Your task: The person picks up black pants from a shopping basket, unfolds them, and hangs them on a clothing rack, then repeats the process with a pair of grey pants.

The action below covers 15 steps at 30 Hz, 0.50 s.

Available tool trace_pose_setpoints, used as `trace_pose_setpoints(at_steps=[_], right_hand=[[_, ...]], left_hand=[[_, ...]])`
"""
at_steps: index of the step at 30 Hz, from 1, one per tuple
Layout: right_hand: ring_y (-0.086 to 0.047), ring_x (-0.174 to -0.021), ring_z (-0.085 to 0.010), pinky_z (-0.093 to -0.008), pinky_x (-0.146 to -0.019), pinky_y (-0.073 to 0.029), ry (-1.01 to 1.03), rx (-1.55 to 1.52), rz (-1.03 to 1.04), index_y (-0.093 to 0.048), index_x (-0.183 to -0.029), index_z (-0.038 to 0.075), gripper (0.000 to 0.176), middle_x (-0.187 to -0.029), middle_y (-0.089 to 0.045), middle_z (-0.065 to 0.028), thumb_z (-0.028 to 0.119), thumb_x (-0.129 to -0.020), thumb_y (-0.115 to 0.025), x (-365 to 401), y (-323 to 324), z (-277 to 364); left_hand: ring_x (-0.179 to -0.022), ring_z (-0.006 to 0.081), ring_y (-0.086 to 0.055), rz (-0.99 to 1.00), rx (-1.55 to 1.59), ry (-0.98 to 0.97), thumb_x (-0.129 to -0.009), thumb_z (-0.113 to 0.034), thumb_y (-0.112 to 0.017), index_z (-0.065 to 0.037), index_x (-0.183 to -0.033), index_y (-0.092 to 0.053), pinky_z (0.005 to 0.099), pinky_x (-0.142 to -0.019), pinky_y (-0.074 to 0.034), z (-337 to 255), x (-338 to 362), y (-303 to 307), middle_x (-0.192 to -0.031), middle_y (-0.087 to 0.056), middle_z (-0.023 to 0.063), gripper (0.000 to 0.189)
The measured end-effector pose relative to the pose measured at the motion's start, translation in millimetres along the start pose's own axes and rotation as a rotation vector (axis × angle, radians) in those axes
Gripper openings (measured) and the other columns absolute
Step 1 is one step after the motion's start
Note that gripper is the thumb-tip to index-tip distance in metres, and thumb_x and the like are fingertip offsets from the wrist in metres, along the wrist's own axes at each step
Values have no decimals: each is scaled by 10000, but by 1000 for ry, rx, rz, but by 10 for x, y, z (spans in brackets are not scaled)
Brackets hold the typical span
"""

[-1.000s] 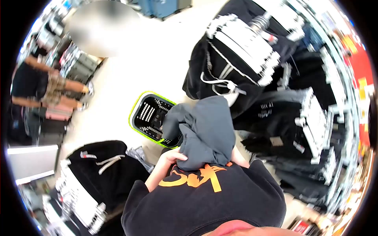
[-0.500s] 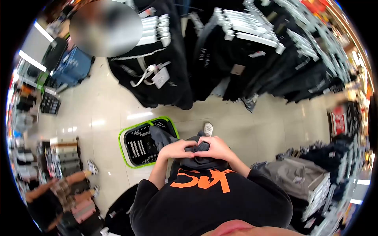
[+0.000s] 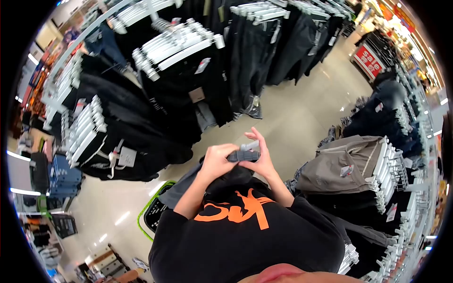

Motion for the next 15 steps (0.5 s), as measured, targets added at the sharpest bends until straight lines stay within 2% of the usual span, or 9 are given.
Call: trace_pose_setpoints(at_steps=[3, 4, 5, 7, 8, 9, 13, 14, 15], right_hand=[[-478, -899, -203, -288, -814, -341, -196, -112, -100, -305, -1136, 33, 738, -936, -515, -94, 102, -523, -709, 137, 421, -903], [-510, -820, -178, -277, -751, -382, -254, -96, -75, -412, -1046, 19, 562, -905, -534, -97, 95, -561, -685, 183, 508, -1091], [-510, -820, -178, -277, -751, -382, -256, -88, -89, -412, -1046, 19, 562, -905, -534, -97, 95, -561, -685, 210, 620, -1182], [-524, -727, -138, -262, -666, -412, -258, 169, -96, -515, -896, 6, 346, -811, -565, -81, 88, -592, -658, 242, 856, -1269], [-515, -654, -105, -242, -608, -415, -361, 62, -157, -551, -784, -12, 198, -697, -567, -46, 61, -617, -630, 282, 962, -1341], [-515, -654, -105, -242, -608, -415, -364, 75, -170, -551, -784, -12, 198, -697, -567, -46, 61, -617, -630, 264, 1069, -1341], [-471, -585, -84, -205, -535, -378, -398, -160, -602, -546, -724, -11, 94, -645, -531, -7, -2, -637, -580, 202, 1888, -1382], [-471, -591, -81, -199, -539, -375, -356, -216, -708, -543, -713, 2, 95, -649, -529, -16, 1, -629, -587, 173, 2190, -1402], [-490, -608, -88, -200, -552, -380, -267, -218, -779, -543, -713, 13, 103, -669, -545, -34, 4, -623, -592, 82, 2479, -1256]], left_hand=[[-498, 257, -483, -45, 52, -139, -502, -24, -562, -22, -726, -539, 272, -436, -376, -353, -555, -34, -580, -485, 97, 225], [-483, 244, -483, -67, 77, -195, -489, -6, -553, -12, -715, -540, 263, -423, -372, -477, -717, -55, -564, -480, 99, 227], [-480, 239, -486, -93, 66, -240, -475, 9, -548, -9, -720, -548, 259, -430, -377, -586, -864, -85, -559, -482, 103, 246], [-481, 228, -494, -115, 100, -319, -462, 24, -546, -4, -723, -556, 244, -440, -383, -739, -1152, -152, -561, -488, 105, 263], [-489, 215, -506, -122, 129, -298, -450, 34, -547, -1, -728, -560, 234, -454, -388, -761, -1280, -186, -569, -494, 103, 280], [-501, 206, -517, -126, 135, -285, -444, 33, -553, 3, -718, -557, 227, -464, -391, -773, -1392, -231, -576, -502, 101, 276], [-531, 212, -538, -312, 76, -274, -443, 25, -573, 3, -714, -557, 234, -503, -410, -680, -1769, -317, -605, -527, 110, 272], [-552, 203, -551, -414, 0, -247, -469, -6, -636, 11, -706, -558, 241, -524, -418, -642, -1864, -278, -621, -545, 110, 249], [-548, 140, -541, -428, 29, -146, -518, -68, -687, 24, -707, -560, 225, -530, -413, -508, -1992, -290, -612, -557, 95, 245]])
Point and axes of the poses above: each hand's wrist, its own x-axis away from the middle knuckle, its own y-axis out of the back of the hand, z = x × y, the point moved 8 cm from there along -x, towards the middle knuckle
